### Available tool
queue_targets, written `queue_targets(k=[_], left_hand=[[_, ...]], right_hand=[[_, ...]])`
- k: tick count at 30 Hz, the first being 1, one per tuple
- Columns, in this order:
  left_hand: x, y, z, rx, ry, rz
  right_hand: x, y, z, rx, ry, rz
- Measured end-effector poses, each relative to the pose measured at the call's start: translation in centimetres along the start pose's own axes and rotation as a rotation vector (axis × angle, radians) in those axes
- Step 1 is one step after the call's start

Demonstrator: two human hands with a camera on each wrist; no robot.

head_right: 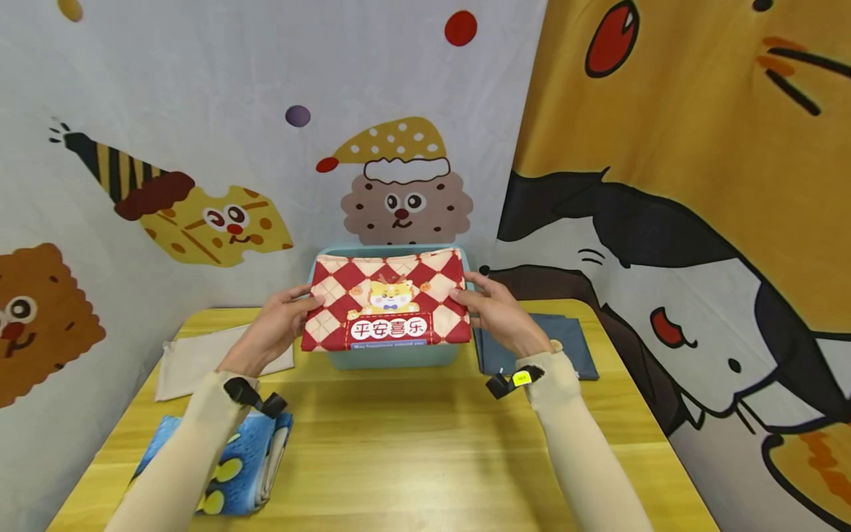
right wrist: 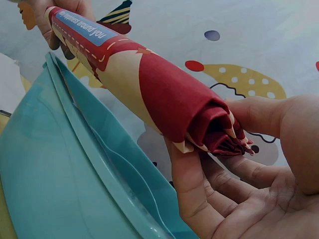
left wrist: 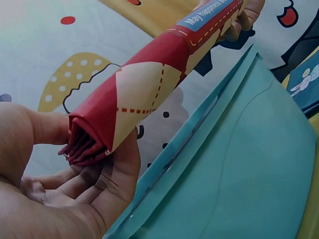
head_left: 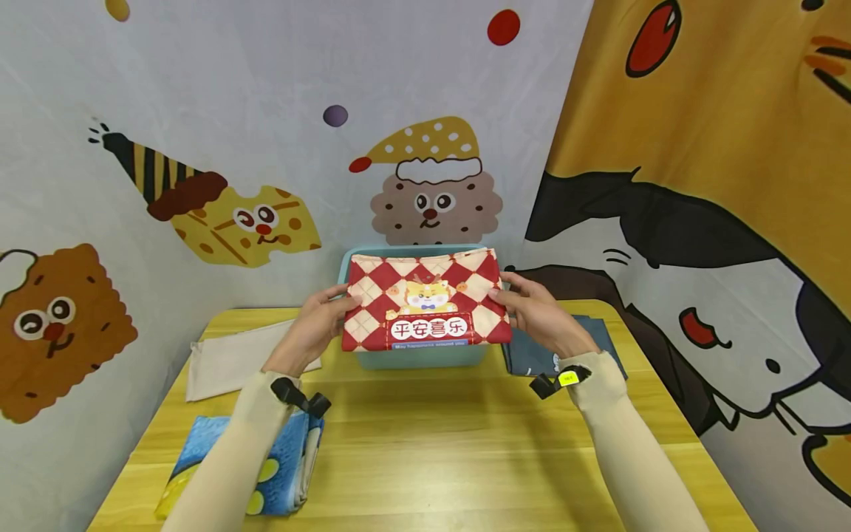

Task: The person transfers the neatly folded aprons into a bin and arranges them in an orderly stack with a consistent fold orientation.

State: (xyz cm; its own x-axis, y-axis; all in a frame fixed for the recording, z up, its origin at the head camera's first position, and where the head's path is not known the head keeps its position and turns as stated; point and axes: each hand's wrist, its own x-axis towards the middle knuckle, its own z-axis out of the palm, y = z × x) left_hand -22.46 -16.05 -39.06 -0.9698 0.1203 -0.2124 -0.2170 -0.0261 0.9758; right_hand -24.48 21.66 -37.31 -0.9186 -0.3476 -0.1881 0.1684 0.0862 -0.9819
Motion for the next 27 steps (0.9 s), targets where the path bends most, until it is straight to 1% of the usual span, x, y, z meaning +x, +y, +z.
queue_targets(k=[7,15,20,27], left_hand=[[1.2,0.6,-0.6,0.033,-0.005,0.001],[2.8,1.4,-1.0,0.074,0.009,-0.017],[3.8,1.9,-1.1,0.134,0.019,-0.025],[4.7,2.6,-1.5,0.226,0.034,-0.025]], right_hand=[[1.6,-0.6,-0.2,-0.022,0.018,0.039],[3.2,-1.5,-0.3,-0.068,0.004,0.061],[4.1,-2.0,-0.5,-0.109,-0.009,0.067],[5.4,-2.3,-0.7,-0.174,-0.016,0.052]])
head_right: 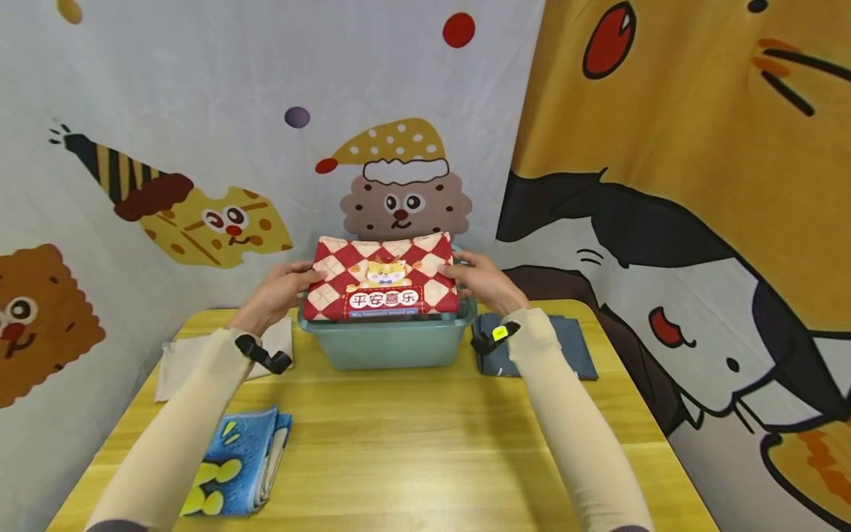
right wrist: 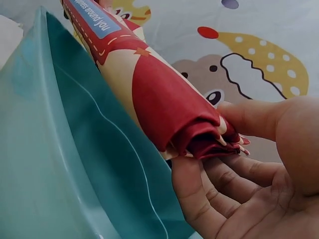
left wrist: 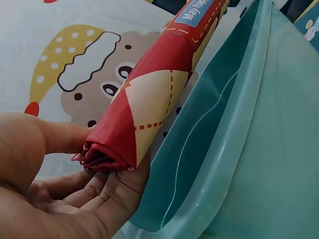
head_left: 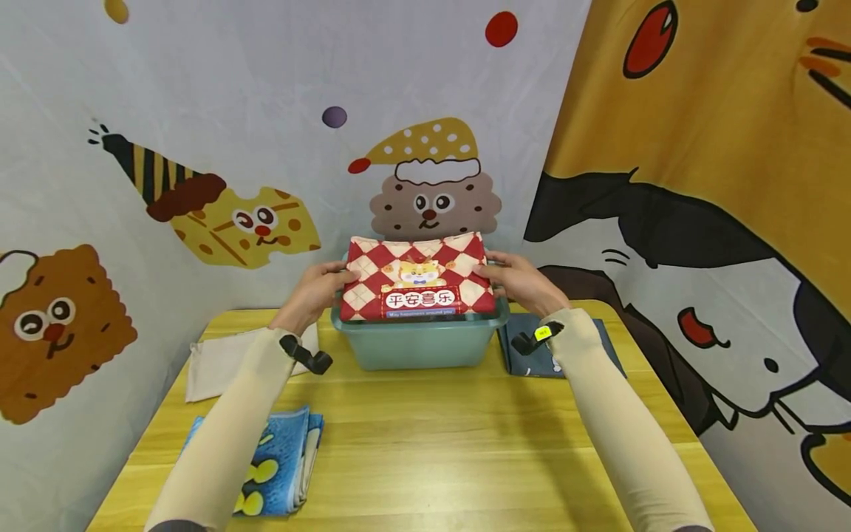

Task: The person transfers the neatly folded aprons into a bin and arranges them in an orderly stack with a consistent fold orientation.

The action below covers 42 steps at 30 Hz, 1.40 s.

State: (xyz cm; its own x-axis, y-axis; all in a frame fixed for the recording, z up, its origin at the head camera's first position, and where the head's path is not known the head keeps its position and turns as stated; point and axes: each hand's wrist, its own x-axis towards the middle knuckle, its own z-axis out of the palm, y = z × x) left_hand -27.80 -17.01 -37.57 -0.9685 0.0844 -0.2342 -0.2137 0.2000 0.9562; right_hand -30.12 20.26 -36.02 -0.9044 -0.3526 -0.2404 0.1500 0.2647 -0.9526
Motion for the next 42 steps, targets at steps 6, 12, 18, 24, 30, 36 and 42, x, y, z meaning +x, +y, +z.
queue_targets(k=[6,12,18,24,30,36,42], left_hand=[[0.7,0.2,-0.1,0.060,0.011,-0.009],[1.6,0.5,-0.3,0.110,0.026,-0.015],[1.6,0.6,-0.4,0.342,0.132,0.077],[0.7,0.2,-0.6,0.547,0.227,0.249],[0.4,-0.4,-0.1,0.618,0.166,0.364],[-0.1,-1.1,1.3,0.753,0.120,0.459],[-1.1,-1.5,3.2,0.828,0.069,0.592]], right_hand=[[1.2,0.1,-0.1,-0.029,0.022,0.027],[2.0,0.0,-0.3,-0.064,0.038,0.035],[2.0,-0.3,-0.6,-0.242,0.104,0.022],[0.7,0.5,-1.6,-0.491,0.159,-0.044],[0.1,1.5,-1.8,-0.594,0.139,-0.139],[-0.4,2.4,-1.9,-0.724,0.122,-0.247],[-1.1,3.0,-2.2,-0.788,0.138,-0.313]])
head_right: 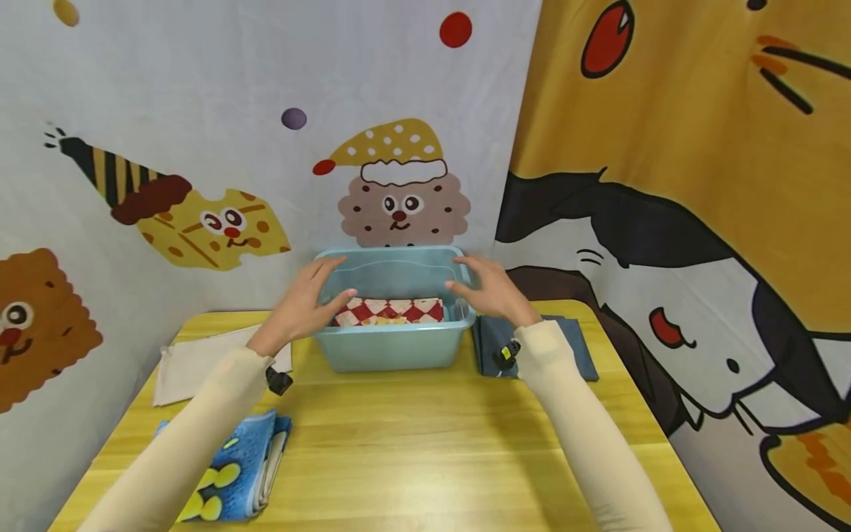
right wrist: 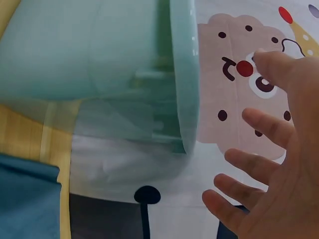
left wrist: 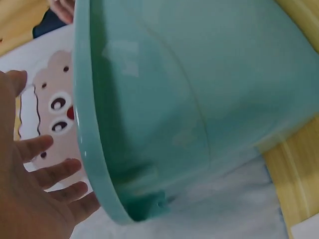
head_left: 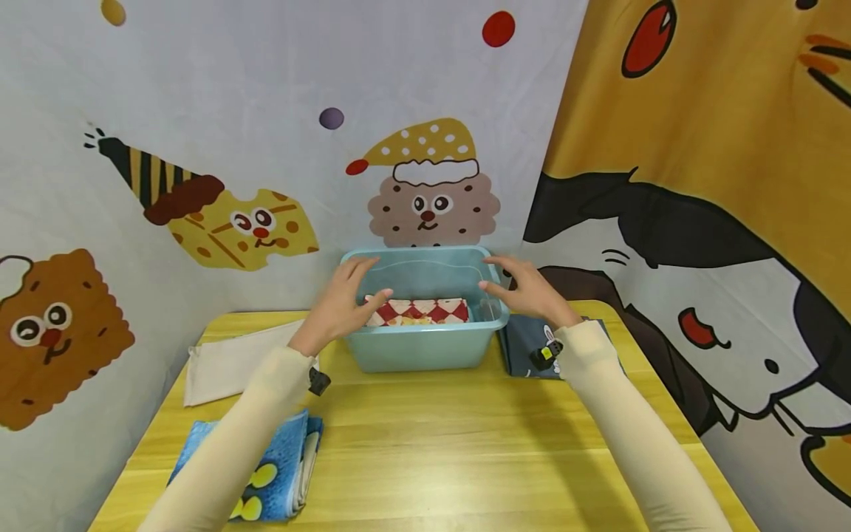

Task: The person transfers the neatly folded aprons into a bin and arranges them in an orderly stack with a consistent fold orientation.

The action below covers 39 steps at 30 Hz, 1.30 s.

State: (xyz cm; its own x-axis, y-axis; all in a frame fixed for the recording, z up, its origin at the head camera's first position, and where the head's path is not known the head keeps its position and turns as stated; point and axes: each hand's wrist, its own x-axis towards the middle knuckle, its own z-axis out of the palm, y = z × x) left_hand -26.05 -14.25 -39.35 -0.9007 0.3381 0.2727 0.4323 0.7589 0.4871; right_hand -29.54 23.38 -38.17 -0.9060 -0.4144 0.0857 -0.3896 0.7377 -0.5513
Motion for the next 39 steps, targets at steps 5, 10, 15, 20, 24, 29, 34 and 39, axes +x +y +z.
queue_targets(k=[5,10,15,20,24,29,34,39], left_hand=[[-0.6,1.4,1.0,0.077,-0.013,0.068],[-1.2,2.8,2.2,0.123,-0.004,0.141],[-1.7,4.0,3.7,0.145,0.003,0.220],[-2.0,5.3,5.1,0.153,-0.011,0.269],[-2.2,6.1,6.0,0.119,-0.033,0.304],[-2.3,7.1,7.0,0.109,-0.058,0.344],[-2.4,7.8,7.9,0.115,-0.072,0.365],[-2.5,8.7,8.8,0.114,-0.085,0.402]], right_hand=[[-0.7,0.1,-0.1,-0.072,0.023,0.008],[-1.7,0.4,-0.4,-0.109,0.068,0.011],[-2.6,1.0,-0.4,-0.155,0.089,0.013],[-3.4,1.8,-0.6,-0.184,0.098,0.043],[-4.0,2.5,-0.7,-0.194,0.102,0.073],[-4.7,3.5,-0.8,-0.207,0.111,0.111],[-5.2,4.5,-1.0,-0.215,0.112,0.136],[-6.1,5.8,-1.0,-0.204,0.112,0.172]])
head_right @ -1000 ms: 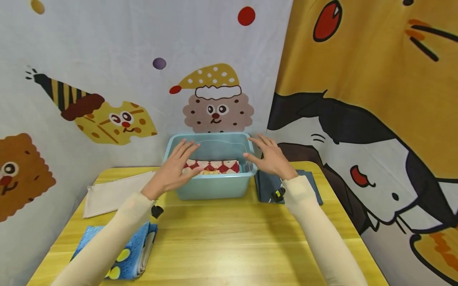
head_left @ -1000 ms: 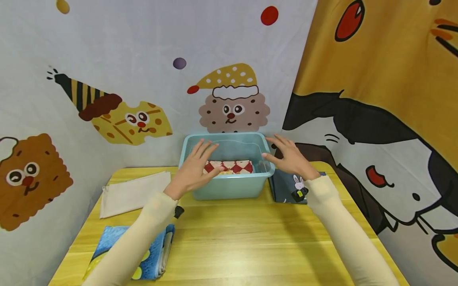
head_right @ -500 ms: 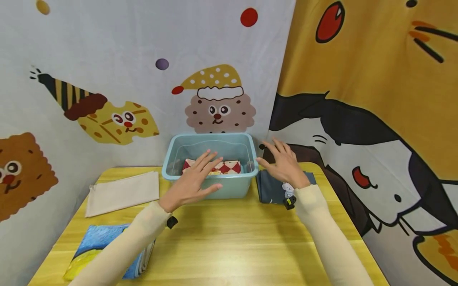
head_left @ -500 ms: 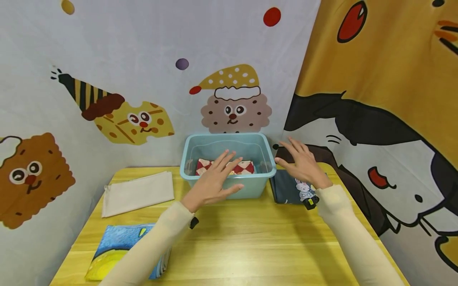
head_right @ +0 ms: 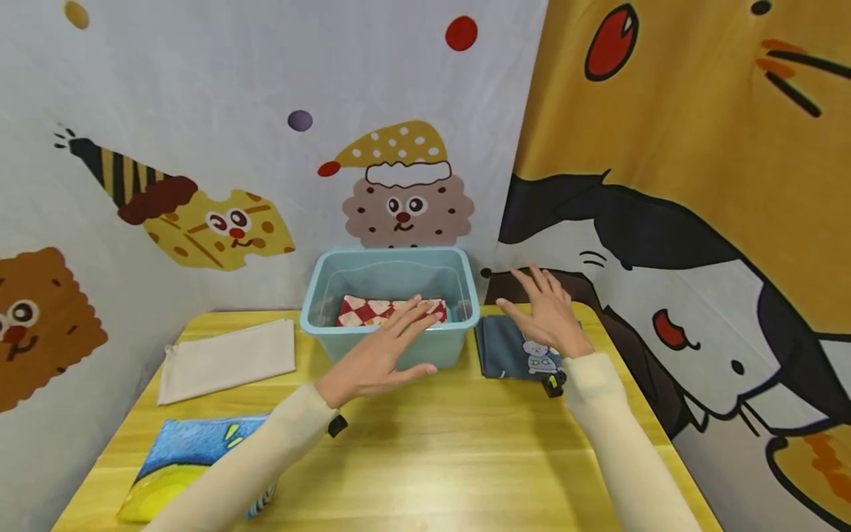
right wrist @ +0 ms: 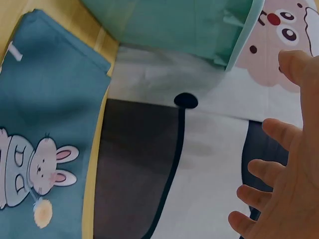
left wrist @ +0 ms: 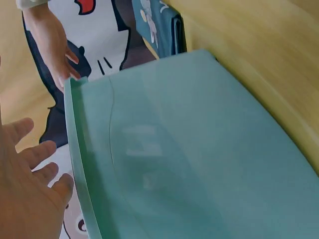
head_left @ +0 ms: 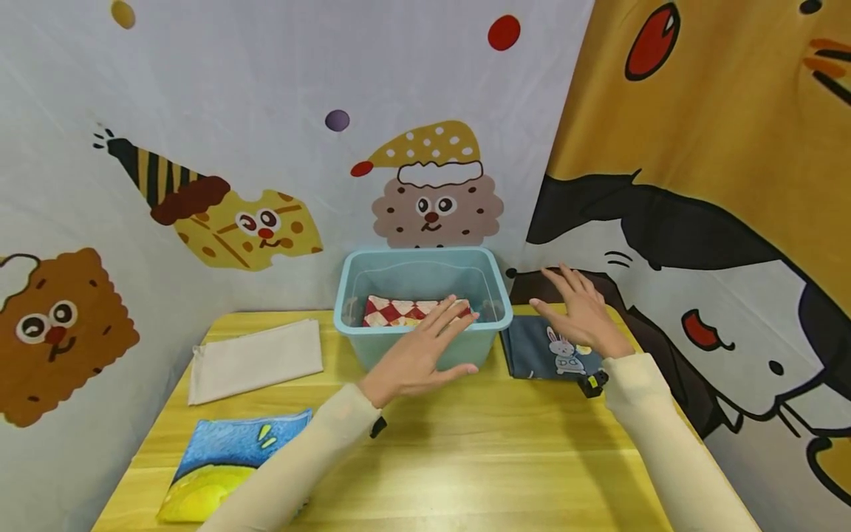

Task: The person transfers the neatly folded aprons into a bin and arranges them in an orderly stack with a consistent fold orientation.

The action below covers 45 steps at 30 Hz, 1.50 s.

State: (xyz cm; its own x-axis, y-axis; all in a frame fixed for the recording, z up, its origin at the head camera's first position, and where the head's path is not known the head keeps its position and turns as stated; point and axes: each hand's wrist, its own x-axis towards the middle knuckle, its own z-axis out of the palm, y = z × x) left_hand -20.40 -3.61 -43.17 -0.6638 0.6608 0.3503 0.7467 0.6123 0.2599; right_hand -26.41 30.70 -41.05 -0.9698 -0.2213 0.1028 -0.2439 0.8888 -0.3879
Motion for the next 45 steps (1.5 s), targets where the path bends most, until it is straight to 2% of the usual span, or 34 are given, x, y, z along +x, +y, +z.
queue_targets(k=[15,20,27,33,40,45], left_hand=[[1.3,2.8,2.3,-0.042,-0.104,0.087],[1.7,3.5,3.4,-0.031,-0.155,0.121],[1.8,4.1,5.6,-0.076,-0.219,0.156],[2.0,4.1,7.3,-0.070,-0.261,0.127],[2.5,3.5,9.5,-0.086,-0.319,0.029],[2.8,3.5,11.1,-0.105,-0.372,-0.019]], right_hand=[[-0.7,3.4,0.9,-0.035,-0.038,0.085],[-0.9,4.5,1.4,-0.048,-0.052,0.102],[-1.2,6.3,2.5,-0.051,-0.067,0.127],[-1.4,7.3,3.5,-0.050,-0.102,0.148],[-1.5,8.2,4.3,-0.064,-0.134,0.165],[-1.8,9.0,4.8,-0.069,-0.168,0.188]])
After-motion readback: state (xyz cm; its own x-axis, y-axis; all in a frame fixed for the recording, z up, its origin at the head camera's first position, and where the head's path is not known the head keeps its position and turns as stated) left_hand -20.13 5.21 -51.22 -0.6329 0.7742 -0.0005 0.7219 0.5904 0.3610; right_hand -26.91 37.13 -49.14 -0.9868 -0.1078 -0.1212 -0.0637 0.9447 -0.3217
